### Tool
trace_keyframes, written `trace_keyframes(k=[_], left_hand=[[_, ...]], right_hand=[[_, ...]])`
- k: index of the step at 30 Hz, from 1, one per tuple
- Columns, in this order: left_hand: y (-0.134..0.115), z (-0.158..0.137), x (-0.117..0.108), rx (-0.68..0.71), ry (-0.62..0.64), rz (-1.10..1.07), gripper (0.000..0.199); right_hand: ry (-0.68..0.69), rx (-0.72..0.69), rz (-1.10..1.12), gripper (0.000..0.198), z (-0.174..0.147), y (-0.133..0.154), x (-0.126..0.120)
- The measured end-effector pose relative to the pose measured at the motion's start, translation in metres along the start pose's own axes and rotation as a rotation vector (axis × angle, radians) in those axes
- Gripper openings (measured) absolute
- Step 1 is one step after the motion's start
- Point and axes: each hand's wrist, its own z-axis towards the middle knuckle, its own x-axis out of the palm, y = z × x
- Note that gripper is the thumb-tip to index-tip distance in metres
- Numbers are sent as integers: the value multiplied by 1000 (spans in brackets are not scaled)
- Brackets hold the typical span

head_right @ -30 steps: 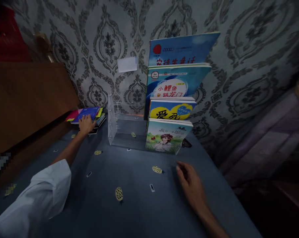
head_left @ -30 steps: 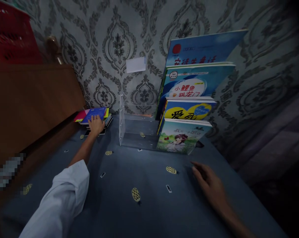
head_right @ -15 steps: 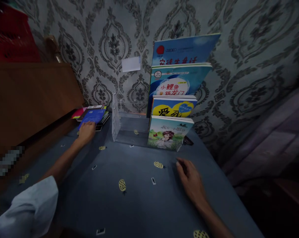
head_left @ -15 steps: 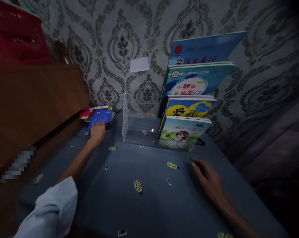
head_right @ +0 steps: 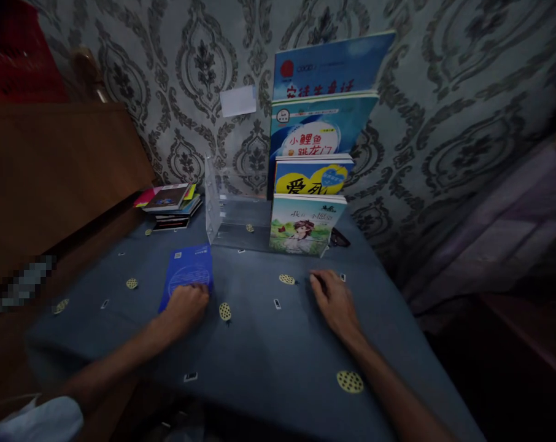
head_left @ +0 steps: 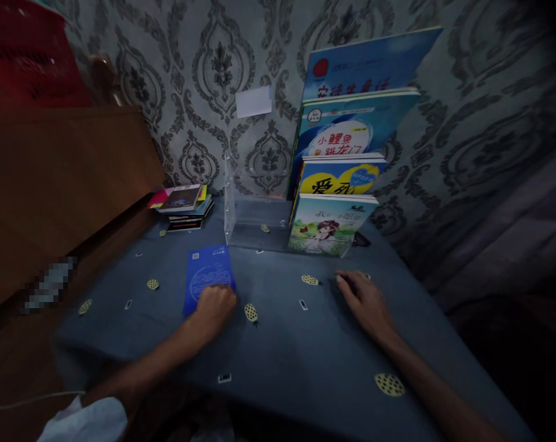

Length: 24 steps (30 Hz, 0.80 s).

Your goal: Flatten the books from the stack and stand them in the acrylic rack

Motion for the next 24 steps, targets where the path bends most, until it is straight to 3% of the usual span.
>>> trace_keyframes(k=[6,11,18,24], left_hand=[[-83,-14,-9,247,-37,93,31],[-118,-20,-3,423,-80,126,40],[-116,-15,0,410,-140,-65,46],[-80,12,-5,379,-162,-115,28]], right_hand=[[71,-74,-3,40,-4,10,-3],[139,-136,14,35,-10,25,-3],[289,-350,84,29,-25,54,11],[392,-502,11,34,-38,54,32]])
